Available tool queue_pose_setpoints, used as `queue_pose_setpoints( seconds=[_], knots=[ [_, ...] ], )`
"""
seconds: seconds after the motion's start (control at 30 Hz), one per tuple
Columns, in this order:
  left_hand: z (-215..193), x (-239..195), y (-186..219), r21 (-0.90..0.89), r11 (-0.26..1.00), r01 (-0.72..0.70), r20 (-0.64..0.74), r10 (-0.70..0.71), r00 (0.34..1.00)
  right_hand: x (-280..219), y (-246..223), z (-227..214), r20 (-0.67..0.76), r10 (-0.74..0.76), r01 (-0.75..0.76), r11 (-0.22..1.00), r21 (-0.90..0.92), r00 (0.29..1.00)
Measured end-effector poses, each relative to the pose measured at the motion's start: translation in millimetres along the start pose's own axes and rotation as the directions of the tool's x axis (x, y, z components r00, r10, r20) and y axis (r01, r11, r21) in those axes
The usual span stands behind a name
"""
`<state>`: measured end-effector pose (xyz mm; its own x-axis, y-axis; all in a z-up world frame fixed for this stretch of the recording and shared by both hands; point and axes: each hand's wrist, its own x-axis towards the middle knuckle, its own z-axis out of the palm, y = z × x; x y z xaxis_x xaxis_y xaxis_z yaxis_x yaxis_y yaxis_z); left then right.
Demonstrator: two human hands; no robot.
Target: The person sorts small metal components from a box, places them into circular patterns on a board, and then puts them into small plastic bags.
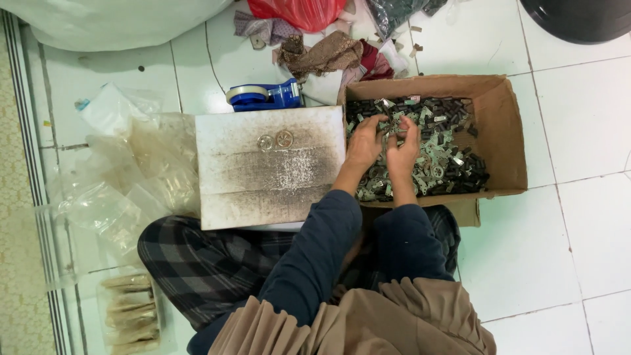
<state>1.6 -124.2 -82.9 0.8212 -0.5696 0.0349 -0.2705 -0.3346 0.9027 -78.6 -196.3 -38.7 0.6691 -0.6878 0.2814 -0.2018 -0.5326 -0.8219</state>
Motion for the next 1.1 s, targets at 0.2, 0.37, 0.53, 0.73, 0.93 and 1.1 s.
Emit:
queue_pose_setpoints(
  seconds=[0.2, 0.37, 0.53, 0.73, 0.93, 1.1],
  knots=[
    [-40.7, -31.5, 32.3, -0.316, 0.934, -0.169, -0.194, 0.110, 0.975, -11.1, -27.8, -8.8, 0.019, 0.076, -0.078, 0.947, 0.313, 0.997],
    [-134.6, -96.1, 46.2, -0.363, 0.921, -0.145, -0.394, -0.011, 0.919, -48.1, -113.5, 23.9, 0.144, 0.003, -0.057, 0.925, 0.376, 0.990],
    [-227.4, -154.2, 11.6, -0.222, 0.973, -0.068, -0.523, -0.060, 0.850, -95.6, -158.0, 99.9, 0.342, -0.060, -0.064, 0.939, 0.338, 0.938],
    [-242.2, -169.7, -58.3, 0.382, 0.889, 0.253, -0.535, -0.010, 0.845, -132.2, -142.5, 165.4, 0.352, -0.241, 0.259, 0.966, -0.003, 0.904],
    [-231.1, -156.3, -66.6, 0.494, 0.841, 0.221, -0.458, 0.036, 0.888, -124.2, -143.0, 152.8, 0.279, -0.265, 0.277, 0.961, -0.006, 0.923],
    [-218.6, -140.5, -55.9, 0.435, 0.888, 0.152, -0.481, 0.086, 0.872, -93.7, -156.6, 101.4, 0.151, -0.244, 0.230, 0.967, 0.107, 0.958]
  ],
)
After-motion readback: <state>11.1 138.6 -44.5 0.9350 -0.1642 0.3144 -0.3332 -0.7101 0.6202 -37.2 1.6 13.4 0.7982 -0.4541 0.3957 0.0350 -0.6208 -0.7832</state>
